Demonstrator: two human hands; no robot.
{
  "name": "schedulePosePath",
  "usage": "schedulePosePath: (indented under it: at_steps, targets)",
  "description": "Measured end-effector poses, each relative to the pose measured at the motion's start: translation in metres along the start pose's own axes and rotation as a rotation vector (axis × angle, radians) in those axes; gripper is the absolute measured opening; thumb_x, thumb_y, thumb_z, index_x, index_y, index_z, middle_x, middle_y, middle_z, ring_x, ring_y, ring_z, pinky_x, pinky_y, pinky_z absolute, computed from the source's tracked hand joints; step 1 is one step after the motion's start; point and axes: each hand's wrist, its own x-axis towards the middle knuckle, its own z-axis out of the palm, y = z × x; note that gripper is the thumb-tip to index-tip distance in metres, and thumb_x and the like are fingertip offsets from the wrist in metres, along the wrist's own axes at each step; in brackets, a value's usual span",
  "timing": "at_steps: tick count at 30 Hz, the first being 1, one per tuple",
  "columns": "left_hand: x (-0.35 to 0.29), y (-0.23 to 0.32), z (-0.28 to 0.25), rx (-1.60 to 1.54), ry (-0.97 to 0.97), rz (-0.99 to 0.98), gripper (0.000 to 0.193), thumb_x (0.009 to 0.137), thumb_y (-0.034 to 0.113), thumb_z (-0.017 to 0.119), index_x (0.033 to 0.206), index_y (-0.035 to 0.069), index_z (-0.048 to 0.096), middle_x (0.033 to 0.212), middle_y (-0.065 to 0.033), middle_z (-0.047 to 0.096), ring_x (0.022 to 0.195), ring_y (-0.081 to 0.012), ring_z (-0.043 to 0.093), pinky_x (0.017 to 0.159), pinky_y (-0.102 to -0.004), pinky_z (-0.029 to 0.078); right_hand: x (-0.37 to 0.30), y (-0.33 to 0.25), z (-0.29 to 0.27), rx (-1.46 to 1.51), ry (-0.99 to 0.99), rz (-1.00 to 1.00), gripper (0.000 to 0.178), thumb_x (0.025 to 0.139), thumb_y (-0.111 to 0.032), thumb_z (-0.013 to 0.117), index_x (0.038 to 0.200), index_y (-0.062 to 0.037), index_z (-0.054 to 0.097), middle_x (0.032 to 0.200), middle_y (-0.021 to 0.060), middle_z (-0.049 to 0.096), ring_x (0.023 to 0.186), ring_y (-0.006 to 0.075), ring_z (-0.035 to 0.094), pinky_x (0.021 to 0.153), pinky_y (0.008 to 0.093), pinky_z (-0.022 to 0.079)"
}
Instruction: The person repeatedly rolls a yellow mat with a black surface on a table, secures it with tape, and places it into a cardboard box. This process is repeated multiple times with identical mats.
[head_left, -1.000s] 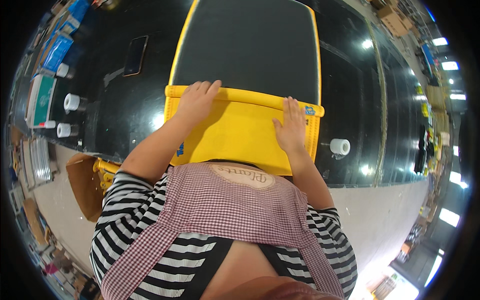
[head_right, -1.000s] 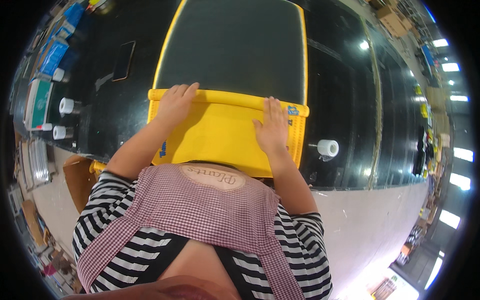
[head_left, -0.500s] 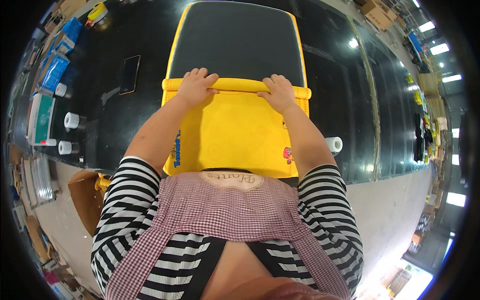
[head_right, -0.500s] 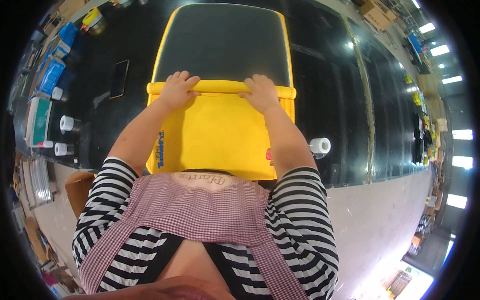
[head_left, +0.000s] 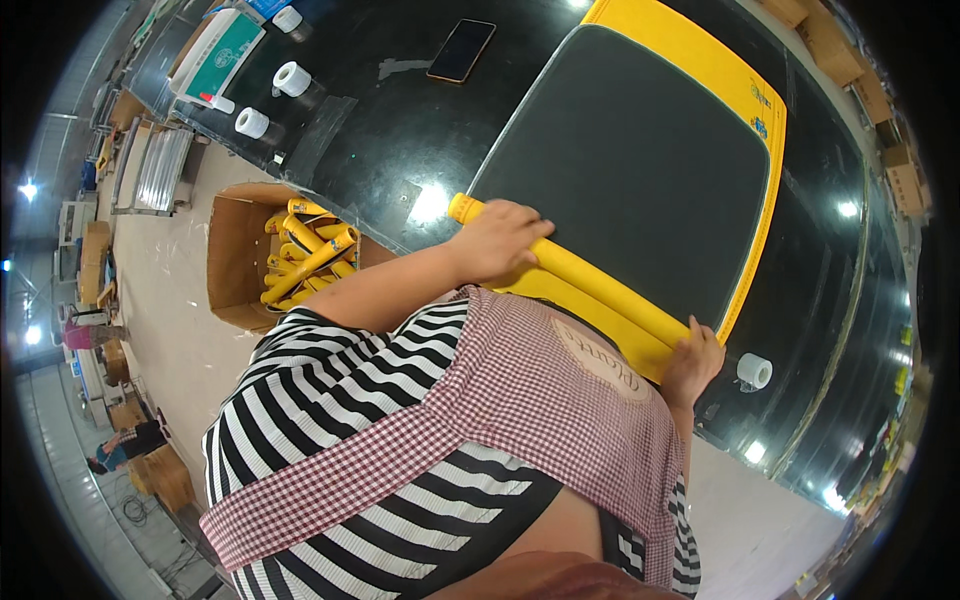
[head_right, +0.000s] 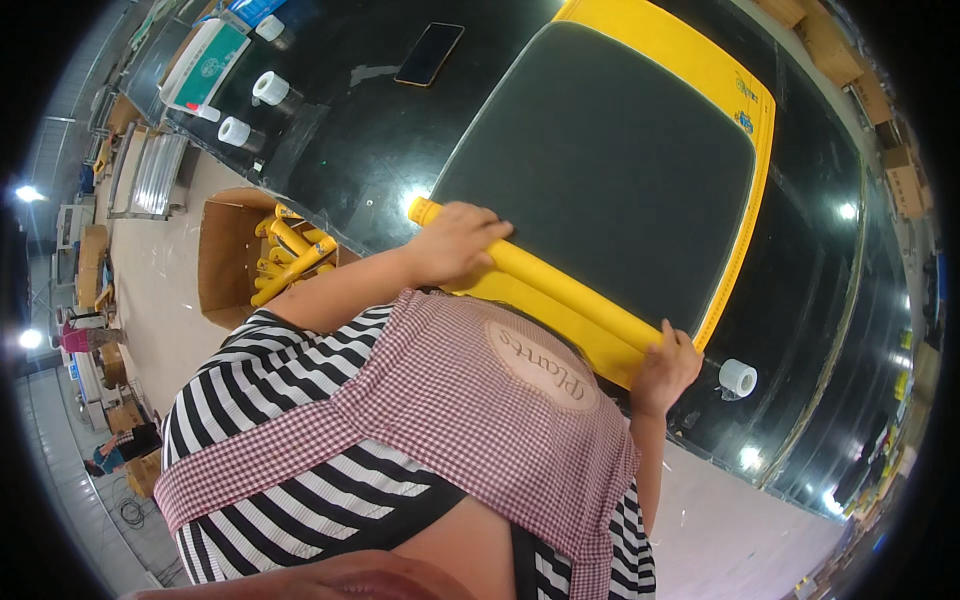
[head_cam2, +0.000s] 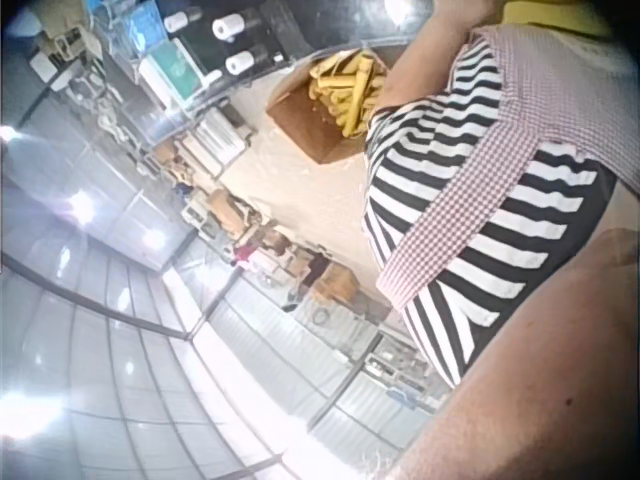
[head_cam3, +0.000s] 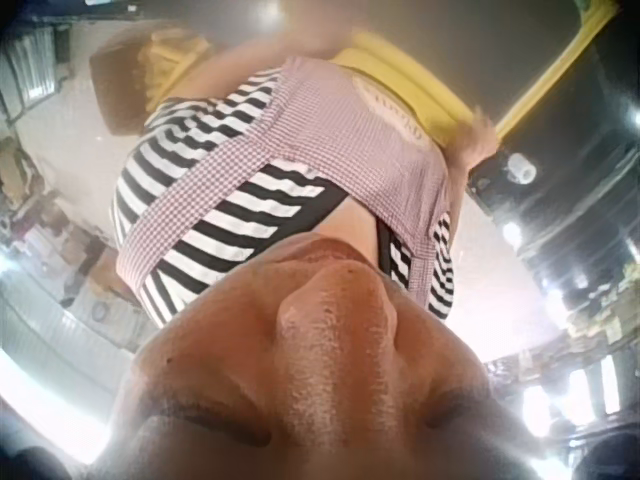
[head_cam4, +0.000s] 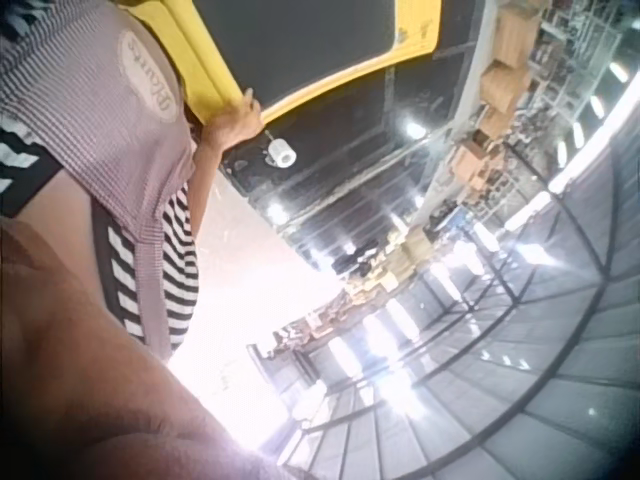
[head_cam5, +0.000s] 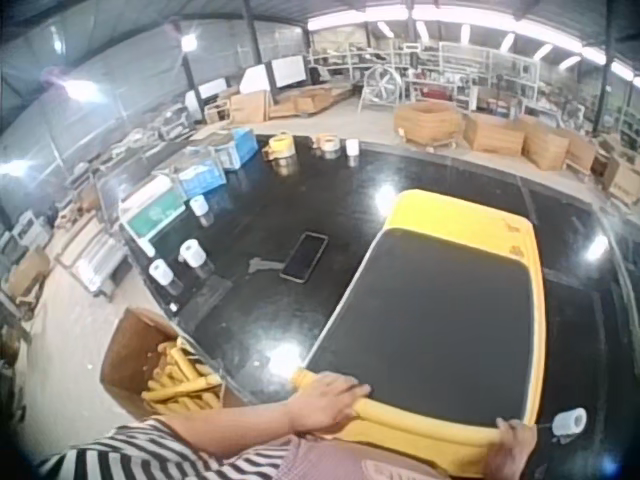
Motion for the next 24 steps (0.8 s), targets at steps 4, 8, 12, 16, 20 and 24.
schedulePosePath:
  at_steps: [4, 8, 12, 16, 20, 24]
  targets:
    - [-0.046, -0.018, 0.001, 0.266, 0.254, -0.404, 0.046, 0.097, 0.027, 0.065, 0.138, 0.008, 0.063, 0.144, -0.0202, 0.055, 0.131, -0.0375, 0.052, 0.113, -0.0495, 0.039, -0.028, 0.014, 0.003, 0.217, 0.007, 0.3, 0.036, 0.103, -0.013, 0.059, 0.137, -0.0049, 0.064, 0.142, 0.0232, 0.055, 0.133, 0.0413, 0.052, 0.114, 0.0485, 0.04]
    - [-0.047, -0.006, 0.001, -0.083, 0.261, -0.622, 0.04, 0.101, 0.021, 0.06, 0.137, 0.004, 0.064, 0.151, -0.0213, 0.052, 0.133, -0.0418, 0.052, 0.114, -0.0456, 0.042, -0.033, 0.002, 0.004, 0.349, 0.101, 0.358, 0.036, 0.101, -0.011, 0.063, 0.136, -0.0026, 0.064, 0.143, 0.0227, 0.056, 0.135, 0.0405, 0.052, 0.115, 0.045, 0.04]
    - [-0.041, -0.006, -0.008, -0.098, 0.21, -0.658, 0.037, 0.101, 0.021, 0.061, 0.134, 0.006, 0.067, 0.15, -0.0186, 0.054, 0.133, -0.0399, 0.054, 0.112, -0.044, 0.045, -0.042, 0.003, 0.007, 0.411, 0.133, 0.393, 0.037, 0.098, -0.01, 0.067, 0.134, -0.002, 0.065, 0.143, 0.0198, 0.058, 0.134, 0.039, 0.054, 0.116, 0.0442, 0.041]
    - [-0.036, -0.007, 0.003, 0.124, 0.293, -0.578, 0.034, 0.097, 0.018, 0.064, 0.129, 0.008, 0.07, 0.144, -0.0187, 0.059, 0.127, -0.0388, 0.058, 0.109, -0.0453, 0.047, -0.03, -0.004, 0.003, 0.105, -0.011, 0.341, 0.038, 0.102, -0.016, 0.06, 0.138, -0.0035, 0.063, 0.154, 0.0193, 0.051, 0.142, 0.0409, 0.048, 0.122, 0.0515, 0.033]
    - [-0.022, 0.006, -0.01, 0.254, 0.331, -0.15, 0.028, 0.088, 0.014, 0.071, 0.116, 0.012, 0.074, 0.135, -0.0168, 0.063, 0.119, -0.0342, 0.062, 0.105, -0.0449, 0.049, -0.012, -0.01, -0.009, -0.145, -0.202, 0.334, 0.046, 0.106, -0.023, 0.05, 0.149, -0.006, 0.054, 0.163, 0.0183, 0.042, 0.151, 0.0408, 0.037, 0.125, 0.0566, 0.023]
    - [-0.017, 0.026, 0.018, 0.053, 0.061, 0.028, 0.053, 0.092, 0.034, 0.072, 0.14, 0.015, 0.06, 0.148, -0.0177, 0.054, 0.136, -0.0367, 0.054, 0.12, -0.0606, 0.031, 0.013, 0.005, 0.0, -0.147, -0.288, 0.319, 0.054, 0.108, -0.027, 0.046, 0.159, -0.0095, 0.041, 0.167, 0.0181, 0.035, 0.154, 0.0401, 0.03, 0.126, 0.0582, 0.019]
